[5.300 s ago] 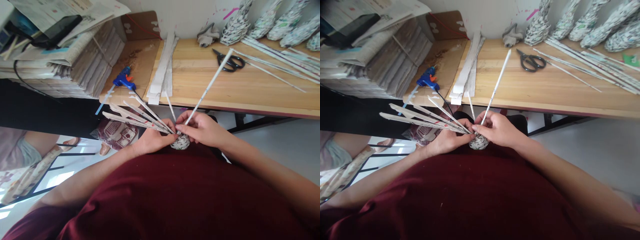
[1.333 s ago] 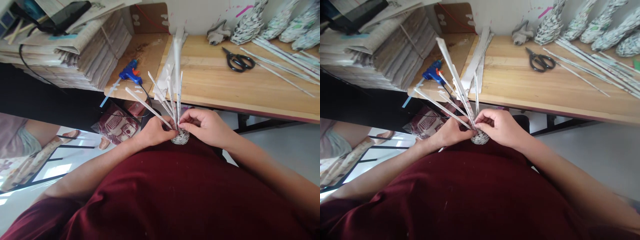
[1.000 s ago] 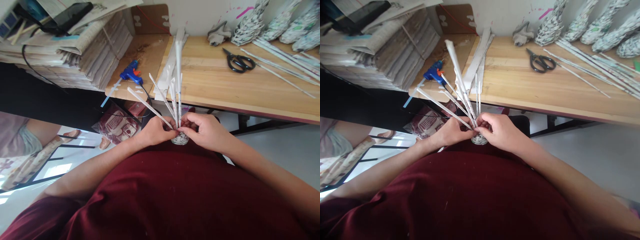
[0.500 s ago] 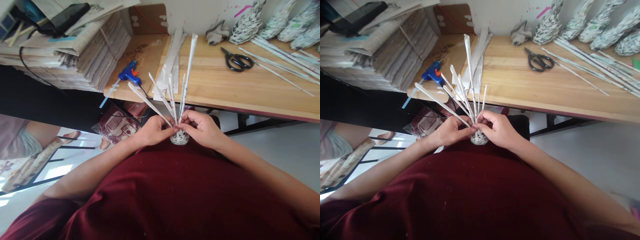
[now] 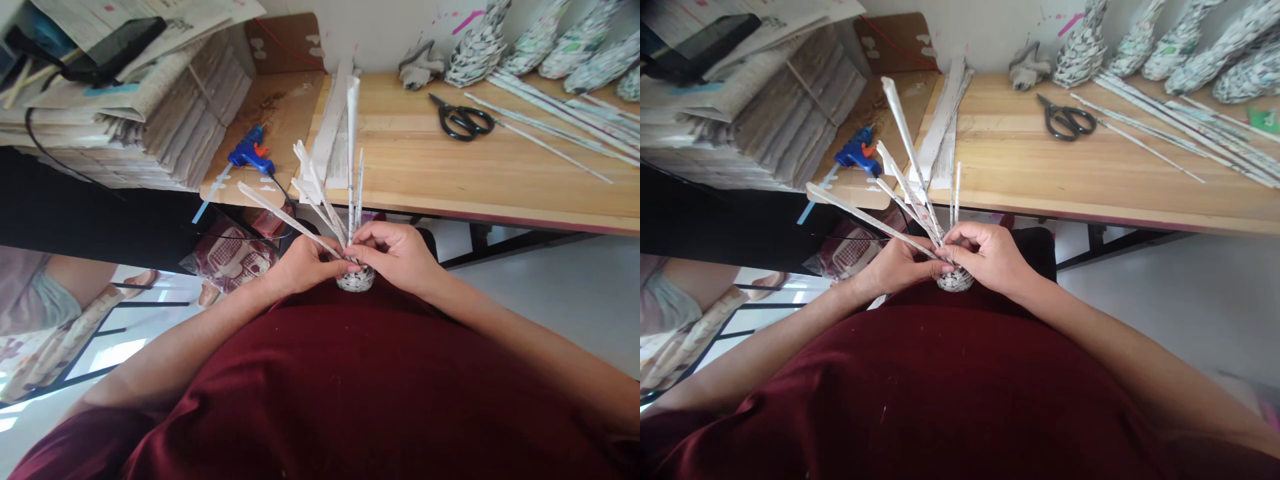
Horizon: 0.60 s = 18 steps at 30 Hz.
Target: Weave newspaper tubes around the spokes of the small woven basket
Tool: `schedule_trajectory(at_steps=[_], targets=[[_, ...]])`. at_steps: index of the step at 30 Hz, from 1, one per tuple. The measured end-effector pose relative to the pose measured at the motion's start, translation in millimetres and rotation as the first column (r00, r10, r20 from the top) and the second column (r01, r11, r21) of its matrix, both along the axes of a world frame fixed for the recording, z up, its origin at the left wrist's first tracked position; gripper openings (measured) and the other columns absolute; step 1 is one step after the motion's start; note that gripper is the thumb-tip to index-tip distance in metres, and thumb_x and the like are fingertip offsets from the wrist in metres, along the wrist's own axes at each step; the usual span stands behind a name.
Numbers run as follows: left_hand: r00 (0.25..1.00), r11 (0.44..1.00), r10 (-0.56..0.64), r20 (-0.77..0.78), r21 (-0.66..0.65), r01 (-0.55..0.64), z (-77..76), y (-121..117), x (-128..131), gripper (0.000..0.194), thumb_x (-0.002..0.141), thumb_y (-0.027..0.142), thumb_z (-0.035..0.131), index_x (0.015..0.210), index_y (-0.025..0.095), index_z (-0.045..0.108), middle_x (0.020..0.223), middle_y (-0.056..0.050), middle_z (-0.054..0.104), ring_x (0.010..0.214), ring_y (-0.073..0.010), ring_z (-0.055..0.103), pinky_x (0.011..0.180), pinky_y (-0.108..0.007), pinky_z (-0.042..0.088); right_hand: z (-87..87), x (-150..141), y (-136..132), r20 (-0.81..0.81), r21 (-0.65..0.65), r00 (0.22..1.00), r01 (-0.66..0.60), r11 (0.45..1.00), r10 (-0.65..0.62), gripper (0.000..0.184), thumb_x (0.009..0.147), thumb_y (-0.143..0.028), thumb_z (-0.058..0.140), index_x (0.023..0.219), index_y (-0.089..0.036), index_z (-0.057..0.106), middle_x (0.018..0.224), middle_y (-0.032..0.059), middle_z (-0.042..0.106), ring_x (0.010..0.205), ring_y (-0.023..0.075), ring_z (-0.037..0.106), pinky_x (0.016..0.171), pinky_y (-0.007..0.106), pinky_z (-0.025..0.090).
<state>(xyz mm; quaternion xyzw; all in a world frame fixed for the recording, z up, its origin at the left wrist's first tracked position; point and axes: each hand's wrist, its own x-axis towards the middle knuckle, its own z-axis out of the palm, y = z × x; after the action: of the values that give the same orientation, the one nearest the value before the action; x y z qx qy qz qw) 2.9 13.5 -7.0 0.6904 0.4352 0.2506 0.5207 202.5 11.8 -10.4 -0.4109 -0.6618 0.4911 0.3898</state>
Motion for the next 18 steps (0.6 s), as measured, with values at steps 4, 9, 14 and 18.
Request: schedule_trajectory(at_steps=[4,9,14,18], targets=[[0.999,0.996,0.028,-0.033,0.083,-0.025,5.4,-7,5,0.018,0.081,0.030,0.076,0.085,0.012,0.077,0.075,-0.005,0.077,0.067,-0.0155,0.068,0.062,-0.025,0.053,6.7,-1,-1,-0.010,0.032,1.000,0.004,0.999,-0.003,0.017,0.087,-0.033,0.074,0.083,-0.017,0.070,0.072,-0.0005,0.069,0.059,0.0105,0.060,0.055,0.024,0.045],[0.997,0.973,-0.039,0.060,0.229,0.024,5.4,-9,0,0.013,0.086,0.025,0.073,0.092,0.014,0.076,0.090,-0.006,0.079,0.084,-0.0188,0.072,0.082,-0.030,0.058,13.5,11,3,-0.074,-0.041,0.995,0.064,0.997,-0.067,0.025,0.094,-0.039,0.065,0.082,-0.017,0.065,0.068,0.0001,0.065,0.058,0.0108,0.059,0.056,0.025,0.047],[0.995,0.966,-0.077,0.062,0.251,0.059,3.6,-1,-12,0.012,0.087,0.025,0.073,0.092,0.014,0.076,0.091,-0.006,0.079,0.084,-0.0181,0.073,0.082,-0.029,0.059,9.6,19,1,0.013,-0.120,0.997,-0.071,0.990,0.073,0.021,0.089,-0.037,0.069,0.084,-0.017,0.068,0.073,0.0014,0.067,0.064,0.0125,0.058,0.058,0.026,0.046],[0.994,0.978,-0.102,0.048,0.186,0.091,3.6,3,-17,0.015,0.087,0.026,0.073,0.094,0.014,0.076,0.092,-0.007,0.079,0.087,-0.0192,0.073,0.084,-0.030,0.059,5.6,15,-1,0.071,-0.114,0.991,-0.108,0.988,0.116,0.017,0.091,-0.034,0.066,0.089,-0.018,0.071,0.079,0.0025,0.072,0.069,0.0140,0.062,0.064,0.028,0.049]])
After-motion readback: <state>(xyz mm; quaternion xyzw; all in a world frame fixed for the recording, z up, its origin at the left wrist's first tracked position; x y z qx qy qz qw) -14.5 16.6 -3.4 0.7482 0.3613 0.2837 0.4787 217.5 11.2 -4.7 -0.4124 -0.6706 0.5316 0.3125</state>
